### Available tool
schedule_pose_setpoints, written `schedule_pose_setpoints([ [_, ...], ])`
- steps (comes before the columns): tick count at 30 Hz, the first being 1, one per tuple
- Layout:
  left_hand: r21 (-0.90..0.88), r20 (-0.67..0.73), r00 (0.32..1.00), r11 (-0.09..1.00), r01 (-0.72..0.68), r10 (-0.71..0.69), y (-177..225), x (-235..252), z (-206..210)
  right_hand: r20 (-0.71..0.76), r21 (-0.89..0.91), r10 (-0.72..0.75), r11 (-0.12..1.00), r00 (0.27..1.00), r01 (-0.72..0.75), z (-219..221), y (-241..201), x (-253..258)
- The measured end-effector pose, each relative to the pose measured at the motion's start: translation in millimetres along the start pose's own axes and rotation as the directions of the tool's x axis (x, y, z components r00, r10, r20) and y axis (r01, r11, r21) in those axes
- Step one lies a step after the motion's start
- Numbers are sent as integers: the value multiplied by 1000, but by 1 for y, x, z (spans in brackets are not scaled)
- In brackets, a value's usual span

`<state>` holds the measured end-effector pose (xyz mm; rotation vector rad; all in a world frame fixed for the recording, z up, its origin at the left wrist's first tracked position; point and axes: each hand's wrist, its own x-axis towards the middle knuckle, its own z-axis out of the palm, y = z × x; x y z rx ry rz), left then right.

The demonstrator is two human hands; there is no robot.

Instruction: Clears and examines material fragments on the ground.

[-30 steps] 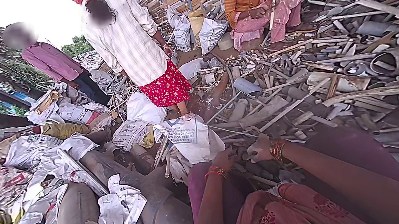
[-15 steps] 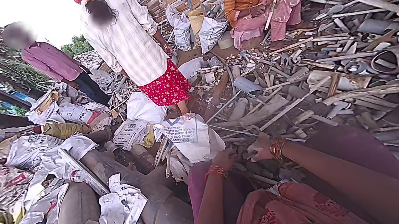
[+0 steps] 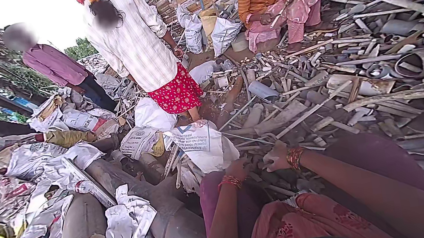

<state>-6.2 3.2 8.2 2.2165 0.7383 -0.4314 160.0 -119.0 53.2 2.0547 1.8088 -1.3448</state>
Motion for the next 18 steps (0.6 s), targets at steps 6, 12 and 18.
schedule_pose_setpoints([
  [6,-13,9,1000,1000,6,-6,0,0,0,-11,-14,-16,1000,1000,15,1,3,3],
  [12,6,5,1000,1000,6,-6,2,-1,-1,-10,-7,-7,1000,1000,7,0,1,1],
  [18,12,7,1000,1000,-1,1,4,-3,-2,-1,-29,-2,1000,1000,2,-2,-2,-3],
])
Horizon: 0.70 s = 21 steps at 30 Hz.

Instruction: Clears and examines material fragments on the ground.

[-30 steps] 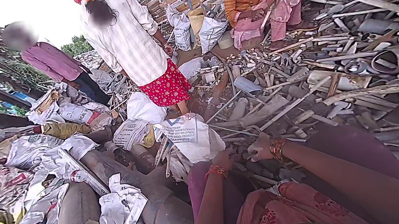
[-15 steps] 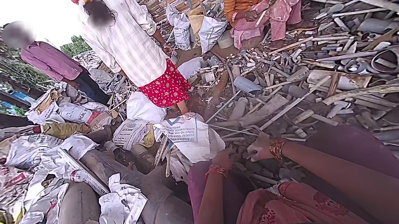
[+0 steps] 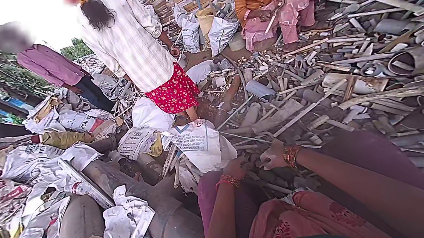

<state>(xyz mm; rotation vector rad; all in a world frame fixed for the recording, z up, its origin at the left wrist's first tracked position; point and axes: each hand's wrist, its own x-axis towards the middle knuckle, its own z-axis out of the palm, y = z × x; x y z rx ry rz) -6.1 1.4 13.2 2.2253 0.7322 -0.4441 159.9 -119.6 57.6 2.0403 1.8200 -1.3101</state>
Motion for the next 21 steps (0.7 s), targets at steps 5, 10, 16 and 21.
schedule_pose_setpoints([
  [5,-3,4,1000,1000,-3,3,0,2,1,-2,-4,-1,1000,1000,1,0,1,-3],
  [10,-10,-6,1000,1000,10,-10,-3,1,1,1,-1,-14,1000,1000,14,1,-1,-2],
  [16,47,-30,999,998,47,-45,-10,2,7,-146,7,-29,1000,989,30,-12,11,-18],
  [21,114,-62,998,994,2,5,-23,7,14,-560,167,63,985,826,39,-44,48,-96],
])
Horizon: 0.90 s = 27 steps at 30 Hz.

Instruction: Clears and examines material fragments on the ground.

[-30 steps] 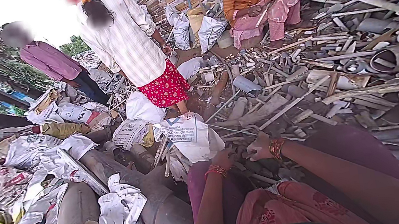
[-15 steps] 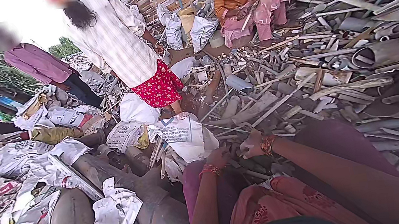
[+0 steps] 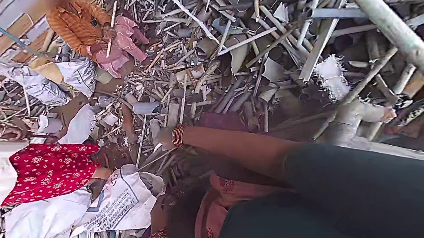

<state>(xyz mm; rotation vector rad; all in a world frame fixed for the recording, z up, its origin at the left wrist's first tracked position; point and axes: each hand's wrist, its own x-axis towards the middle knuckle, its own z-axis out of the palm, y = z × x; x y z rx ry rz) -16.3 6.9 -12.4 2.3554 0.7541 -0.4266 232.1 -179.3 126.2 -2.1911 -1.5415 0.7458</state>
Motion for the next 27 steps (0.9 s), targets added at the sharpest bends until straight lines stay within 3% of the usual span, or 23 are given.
schedule_pose_setpoints([
  [3,23,13,1000,999,27,-28,2,2,1,-270,117,53,993,961,-22,-36,39,-31],
  [5,42,31,999,998,42,-44,-1,6,4,-447,243,159,969,880,-52,-39,79,-56],
  [7,68,69,996,997,43,-48,-2,10,6,-528,366,351,916,773,-166,-18,130,-76],
  [9,92,108,991,994,63,-73,3,10,7,-454,453,572,808,683,-376,15,177,-104],
  [12,121,136,984,987,101,-118,3,14,7,-189,541,825,540,533,-645,78,241,-139],
  [15,173,150,979,979,111,-137,-2,15,11,61,587,922,277,383,-761,135,284,-172],
  [17,215,162,974,969,123,-160,-6,17,8,155,578,939,165,306,-799,163,298,-186],
  [22,238,196,961,960,147,-196,0,13,8,193,544,968,29,159,-839,200,349,-196],
  [27,321,232,934,927,192,-274,13,25,6,125,556,986,22,110,-831,145,363,-207],
])
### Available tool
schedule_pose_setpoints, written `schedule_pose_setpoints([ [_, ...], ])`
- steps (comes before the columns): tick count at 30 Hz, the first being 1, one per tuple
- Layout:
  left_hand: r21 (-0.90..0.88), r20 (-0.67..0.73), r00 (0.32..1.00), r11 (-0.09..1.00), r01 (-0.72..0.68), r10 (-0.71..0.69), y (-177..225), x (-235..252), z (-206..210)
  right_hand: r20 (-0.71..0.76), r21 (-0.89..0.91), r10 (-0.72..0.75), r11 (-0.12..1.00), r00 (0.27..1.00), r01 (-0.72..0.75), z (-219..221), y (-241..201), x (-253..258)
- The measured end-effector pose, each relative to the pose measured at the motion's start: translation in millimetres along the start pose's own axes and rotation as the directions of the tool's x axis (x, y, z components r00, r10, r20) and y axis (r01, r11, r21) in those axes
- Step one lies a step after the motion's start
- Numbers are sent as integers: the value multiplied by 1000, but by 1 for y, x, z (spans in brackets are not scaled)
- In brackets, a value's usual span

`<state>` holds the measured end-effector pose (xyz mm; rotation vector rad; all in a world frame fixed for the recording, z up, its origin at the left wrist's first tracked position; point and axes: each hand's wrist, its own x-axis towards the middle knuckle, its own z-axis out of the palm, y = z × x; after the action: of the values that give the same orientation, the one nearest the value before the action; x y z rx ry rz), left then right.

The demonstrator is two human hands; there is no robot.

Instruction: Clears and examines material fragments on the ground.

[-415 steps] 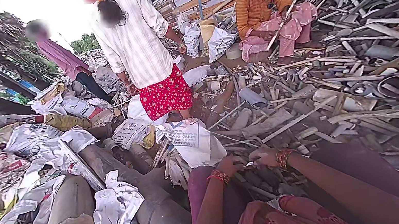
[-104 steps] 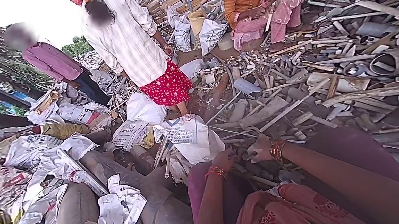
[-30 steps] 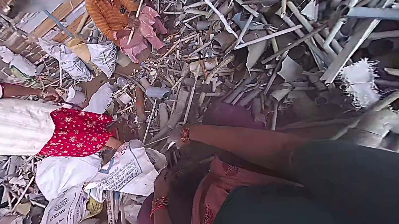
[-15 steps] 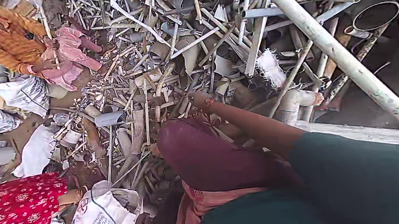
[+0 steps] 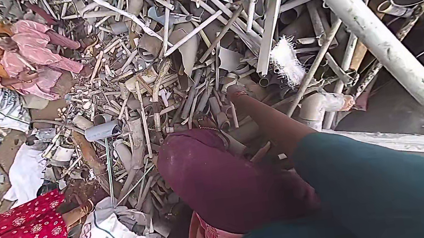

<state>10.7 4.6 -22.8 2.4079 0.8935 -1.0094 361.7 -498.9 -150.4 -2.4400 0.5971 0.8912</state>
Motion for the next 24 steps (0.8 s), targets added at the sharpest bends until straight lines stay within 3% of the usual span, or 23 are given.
schedule_pose_setpoints([
  [5,86,-9,1000,996,-17,18,15,2,-1,-121,-62,-70,996,990,63,-49,-25,34],
  [9,86,-24,996,993,-81,84,-12,22,5,-161,-181,-125,979,979,95,-77,-42,57],
  [16,140,47,999,990,3,-10,55,-9,-11,-102,-287,-149,951,984,115,-87,-37,101],
  [20,113,-93,985,985,-134,145,-3,17,11,-123,-195,-92,978,988,67,-79,-19,103],
  [24,148,67,996,988,45,-55,40,2,-9,-126,-278,-61,960,990,23,-76,5,84],
])
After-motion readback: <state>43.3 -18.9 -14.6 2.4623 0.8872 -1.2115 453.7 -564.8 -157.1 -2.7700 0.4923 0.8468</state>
